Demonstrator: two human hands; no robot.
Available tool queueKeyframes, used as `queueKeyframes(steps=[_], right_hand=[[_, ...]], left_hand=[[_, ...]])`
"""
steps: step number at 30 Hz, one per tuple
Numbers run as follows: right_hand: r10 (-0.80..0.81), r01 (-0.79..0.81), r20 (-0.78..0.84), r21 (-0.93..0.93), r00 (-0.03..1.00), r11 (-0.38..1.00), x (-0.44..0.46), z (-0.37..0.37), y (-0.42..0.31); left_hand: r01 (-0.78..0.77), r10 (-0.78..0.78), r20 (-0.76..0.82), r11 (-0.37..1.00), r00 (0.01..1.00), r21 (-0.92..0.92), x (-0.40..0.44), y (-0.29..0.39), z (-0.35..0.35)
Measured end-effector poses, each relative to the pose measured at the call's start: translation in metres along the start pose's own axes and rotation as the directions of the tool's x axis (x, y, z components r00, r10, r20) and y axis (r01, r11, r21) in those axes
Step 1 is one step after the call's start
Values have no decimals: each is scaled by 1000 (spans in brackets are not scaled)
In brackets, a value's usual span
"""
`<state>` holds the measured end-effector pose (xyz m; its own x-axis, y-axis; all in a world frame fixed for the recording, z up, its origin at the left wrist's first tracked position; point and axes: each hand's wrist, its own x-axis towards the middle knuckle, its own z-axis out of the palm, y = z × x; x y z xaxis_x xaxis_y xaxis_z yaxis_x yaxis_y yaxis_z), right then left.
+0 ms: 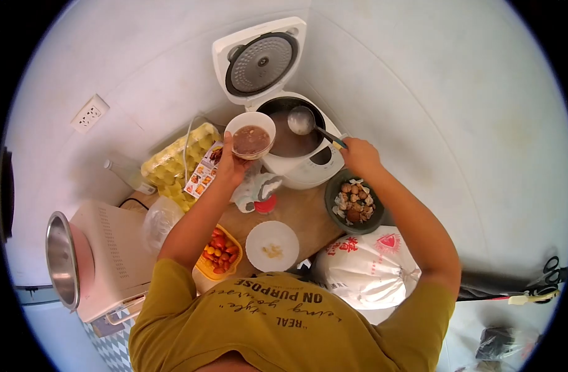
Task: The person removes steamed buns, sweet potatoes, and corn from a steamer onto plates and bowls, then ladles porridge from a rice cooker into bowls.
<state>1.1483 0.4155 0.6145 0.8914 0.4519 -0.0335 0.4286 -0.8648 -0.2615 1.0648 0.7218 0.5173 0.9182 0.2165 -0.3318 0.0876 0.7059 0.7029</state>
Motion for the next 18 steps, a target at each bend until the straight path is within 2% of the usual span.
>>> queueKeyframes(steps=[1, 4, 5, 6, 7, 8, 11, 13, 18], right_hand=[[-69, 60, -50, -161, 996, 985, 9, 11, -4], [57, -45, 63, -180, 996, 983, 29, 34, -24], [-53, 52, -6, -118, 999, 992, 34, 49, -18], [110, -133, 156, 149, 982, 980, 37, 46, -22], [215, -344, 349, 365, 912, 865, 42, 41, -28], [251, -554, 547, 504, 798, 663, 45, 37, -32], [242, -694, 653, 639, 718, 333, 37, 39, -29], [203, -675, 646, 677, 736, 293, 23, 30, -29], [203, -641, 609, 715, 767, 279, 1, -6, -30]], left_hand=[[-11, 11, -13, 1000, 1000, 20, 2, 1, -4], [-21, 20, -65, 999, 998, -26, 5, 6, -13], [-25, 24, -52, 999, 998, -30, 5, 9, -15], [-29, 27, -39, 999, 999, -36, 3, 12, -14], [-31, 30, -25, 999, 999, -42, 3, 14, -14], [-38, 37, -39, 999, 999, -16, 3, 15, -15], [-70, 71, -38, 997, 997, 36, 9, 16, -23], [-104, 103, 17, 994, 994, 38, 14, 14, -30], [-105, 112, -110, 992, 988, 73, 8, 14, -22]])
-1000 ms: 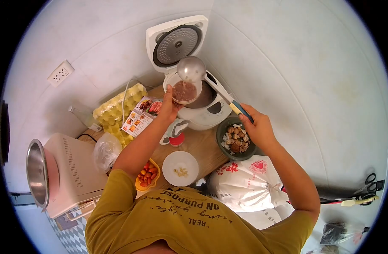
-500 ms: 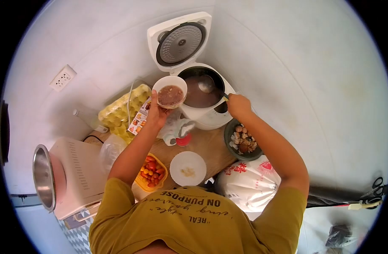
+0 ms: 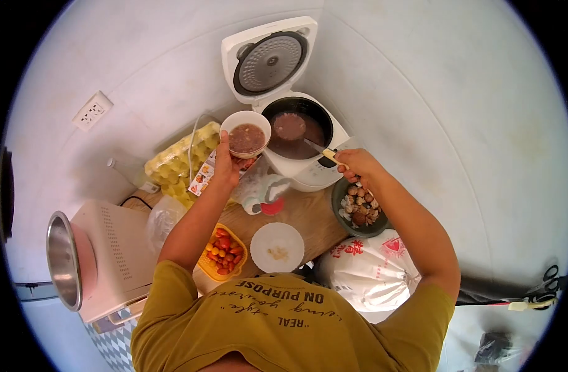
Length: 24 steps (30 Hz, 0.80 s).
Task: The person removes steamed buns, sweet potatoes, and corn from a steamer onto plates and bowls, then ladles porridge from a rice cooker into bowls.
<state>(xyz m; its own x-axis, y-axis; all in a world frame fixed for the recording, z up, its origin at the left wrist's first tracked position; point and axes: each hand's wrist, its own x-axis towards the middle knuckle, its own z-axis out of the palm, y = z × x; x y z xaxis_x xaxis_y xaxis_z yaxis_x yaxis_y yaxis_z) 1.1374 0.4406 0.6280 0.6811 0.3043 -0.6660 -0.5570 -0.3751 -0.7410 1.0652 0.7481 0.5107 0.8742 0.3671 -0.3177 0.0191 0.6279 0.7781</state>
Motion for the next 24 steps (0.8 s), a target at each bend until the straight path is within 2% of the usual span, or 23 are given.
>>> queueKeyframes(steps=[4, 10, 14, 17, 18, 20, 24], right_hand=[[-37, 35, -44, -42, 998, 999, -29, -10, -19], [-88, 81, -63, -113, 994, 990, -83, -20, -53], [-122, 109, -77, -157, 990, 982, -108, -13, -59], [-218, 160, -156, -321, 963, 933, -112, 0, -46], [-404, 263, -160, -540, 901, 800, -110, -1, -36], [-710, 336, -28, -867, 704, 368, -104, -2, -15], [-819, 238, 35, -963, 573, 126, -107, -4, -5]], left_hand=[[19, -11, -140, 999, 990, 50, -9, 1, 17], [23, -13, -142, 997, 990, 69, -1, -14, 37], [64, -58, -76, 995, 995, 77, 8, -27, 54], [106, -106, -3, 993, 994, 60, 16, -37, 59], [114, -114, -4, 993, 993, 42, 16, -38, 62], [116, -116, 13, 993, 993, 19, 15, -37, 66], [95, -92, 98, 995, 991, -21, 10, -36, 66]])
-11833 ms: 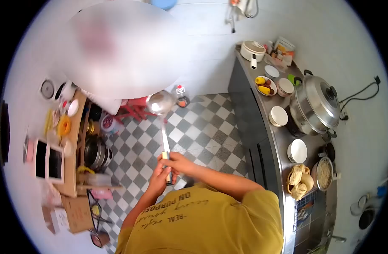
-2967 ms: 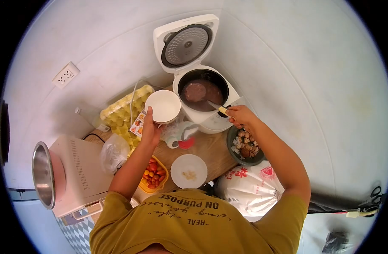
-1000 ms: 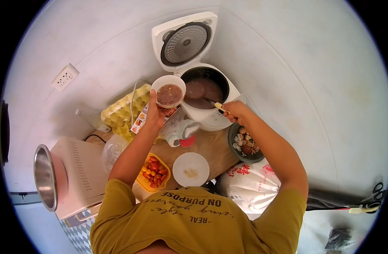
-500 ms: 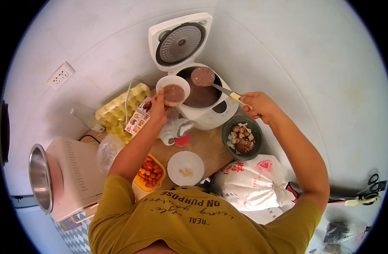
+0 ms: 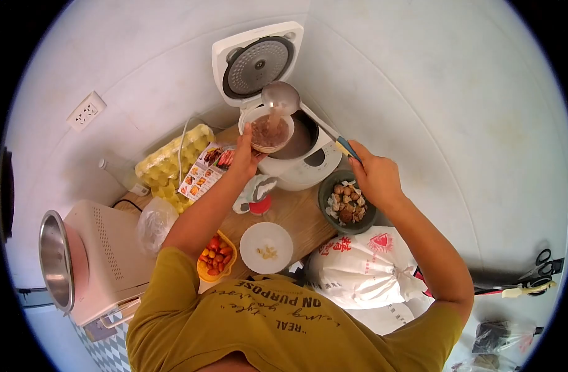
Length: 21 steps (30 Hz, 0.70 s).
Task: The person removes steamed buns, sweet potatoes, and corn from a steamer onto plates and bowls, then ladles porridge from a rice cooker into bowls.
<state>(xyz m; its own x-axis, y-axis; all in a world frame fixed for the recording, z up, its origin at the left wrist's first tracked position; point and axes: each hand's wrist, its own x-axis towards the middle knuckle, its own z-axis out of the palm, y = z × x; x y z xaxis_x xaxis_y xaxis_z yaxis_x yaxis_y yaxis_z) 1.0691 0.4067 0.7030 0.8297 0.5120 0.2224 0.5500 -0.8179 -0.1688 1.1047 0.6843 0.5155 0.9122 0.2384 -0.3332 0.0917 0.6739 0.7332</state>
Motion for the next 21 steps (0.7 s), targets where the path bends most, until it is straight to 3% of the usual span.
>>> queueKeyframes(steps=[1, 3, 6, 9, 11, 12, 13, 15, 18, 19, 21], right_hand=[[132, -158, 109, 270, 985, 950, 1, 2, 3], [265, -478, 403, 658, 876, 581, 4, 5, 8], [341, -690, 615, 703, 711, 171, 13, -5, 3], [343, -686, 594, 637, 728, 352, 26, 22, 24], [279, -437, 389, 415, 878, 798, 37, 55, 34], [198, -272, 299, 232, 933, 934, 41, 70, 36], [198, -245, 284, 141, 938, 959, 46, 84, 35], [192, -186, 257, -46, 947, 981, 54, 108, 26], [210, -211, 330, -35, 920, 977, 67, 128, 16], [288, -481, 559, 234, 777, 845, 75, 126, 14], [350, -757, 713, 387, 608, 526, 77, 123, 16]], left_hand=[[-8, 8, 25, 1000, 1000, -14, -1, 1, -1], [24, -24, 2, 1000, 1000, -5, 0, 1, -7], [24, -24, 6, 999, 1000, -27, -6, 6, -14], [25, -25, -2, 999, 1000, -21, -20, 16, -22], [23, -23, -17, 1000, 1000, -20, -24, 22, -27], [18, -19, -26, 999, 999, -30, -25, 25, -29], [12, -14, -35, 999, 999, -39, -26, 27, -31], [-2, 0, -52, 999, 999, -46, -19, 28, -39], [-16, 15, -16, 996, 1000, -83, -2, 25, -56], [-18, 19, 8, 995, 1000, -101, 2, 25, -59], [-15, 15, -1, 997, 1000, -78, 0, 28, -60]])
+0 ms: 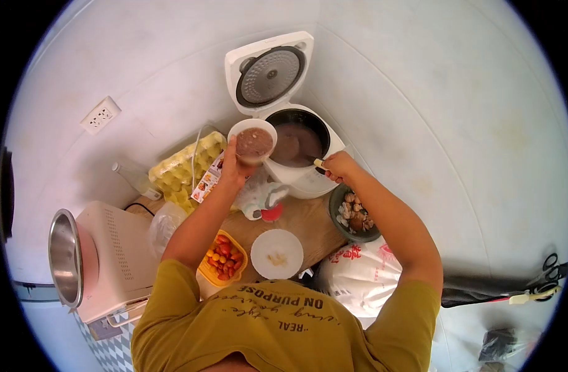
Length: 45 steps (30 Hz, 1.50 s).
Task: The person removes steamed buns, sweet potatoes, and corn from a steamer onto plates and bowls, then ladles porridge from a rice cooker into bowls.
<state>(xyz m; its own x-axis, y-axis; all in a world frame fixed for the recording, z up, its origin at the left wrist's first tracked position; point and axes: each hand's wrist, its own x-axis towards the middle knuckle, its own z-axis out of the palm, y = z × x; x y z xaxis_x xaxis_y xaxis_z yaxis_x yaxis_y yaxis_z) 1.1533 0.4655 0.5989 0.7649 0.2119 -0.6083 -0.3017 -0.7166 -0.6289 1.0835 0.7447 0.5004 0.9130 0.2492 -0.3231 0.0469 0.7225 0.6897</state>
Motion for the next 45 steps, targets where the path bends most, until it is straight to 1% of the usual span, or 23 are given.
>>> queueKeyframes(steps=[1, 4, 7, 10, 13, 16, 19, 22, 25, 26, 28, 31, 34, 36, 37, 38, 39, 40, 43, 45], right_hand=[[95, -107, 75, 194, 993, 975, -1, -2, -1], [106, -137, 99, 403, 989, 905, -25, -7, 0], [-5, -14, 45, 415, 999, 910, -58, -18, -5], [-58, 47, 14, 422, 998, 905, -82, -33, -14], [-108, 107, -19, 393, 994, 913, -103, -46, -26], [-136, 133, -19, 364, 991, 922, -120, -53, -33], [-166, 166, -30, 324, 986, 931, -128, -52, -35], [-262, 285, -150, 162, 953, 945, -129, -37, -27], [-382, 384, -199, -29, 903, 923, -128, -30, -17], [-324, 345, -186, 93, 928, 934, -131, -29, -18], [-215, 250, -139, 328, 967, 911, -138, -30, -23], [-192, 134, 35, 597, 981, 791, -127, -43, -9], [-204, 146, 27, 609, 979, 780, -115, -44, -3], [-225, 238, -76, 352, 971, 905, -94, -38, 2], [-244, 267, -126, 211, 961, 940, -80, -33, 6], [-323, 320, -191, -48, 927, 946, -62, -28, 12], [-411, 335, -231, -306, 882, 891, -41, -21, 19], [-503, 311, -246, -545, 829, 779, -27, -15, 23], [-456, 167, -269, -681, 848, 713, -9, 11, 12], [-409, 260, -318, -421, 855, 869, 41, 29, 28]], left_hand=[[2, -1, -7, 1000, 1000, 9, -5, 4, 3], [-52, 60, -111, 996, 992, 78, -14, 8, 8], [-54, 71, -185, 994, 980, 96, -18, 8, 12], [-52, 74, -213, 993, 974, 107, -15, 2, 13], [-28, 62, -215, 987, 975, 158, -8, -8, 15], [-27, 59, -200, 987, 978, 157, -6, -15, 25], [15, -1, -116, 993, 993, 120, 2, -23, 30], [37, -16, -165, 992, 986, 120, 0, -26, 42], [40, -25, -133, 993, 991, 110, 6, -29, 41], [33, -23, -109, 995, 994, 94, 8, -30, 40], [19, -16, -59, 998, 998, 61, 8, -30, 39], [37, -36, -36, 998, 999, 53, 1, -24, 36], [11, -9, 58, 999, 998, -34, -19, -12, 37], [3, -3, 24, 1000, 1000, -12, -37, -1, 39], [1, -1, 10, 1000, 1000, 1, -44, 1, 38], [-6, 6, -2, 1000, 1000, -13, -49, 2, 35], [-13, 13, -12, 1000, 1000, -27, -52, 3, 30], [-21, 20, -22, 999, 1000, -40, -57, 4, 26], [-57, 57, -43, 998, 997, -11, -91, 15, 19], [-42, 41, -52, 999, 998, -6, -115, 21, 14]])
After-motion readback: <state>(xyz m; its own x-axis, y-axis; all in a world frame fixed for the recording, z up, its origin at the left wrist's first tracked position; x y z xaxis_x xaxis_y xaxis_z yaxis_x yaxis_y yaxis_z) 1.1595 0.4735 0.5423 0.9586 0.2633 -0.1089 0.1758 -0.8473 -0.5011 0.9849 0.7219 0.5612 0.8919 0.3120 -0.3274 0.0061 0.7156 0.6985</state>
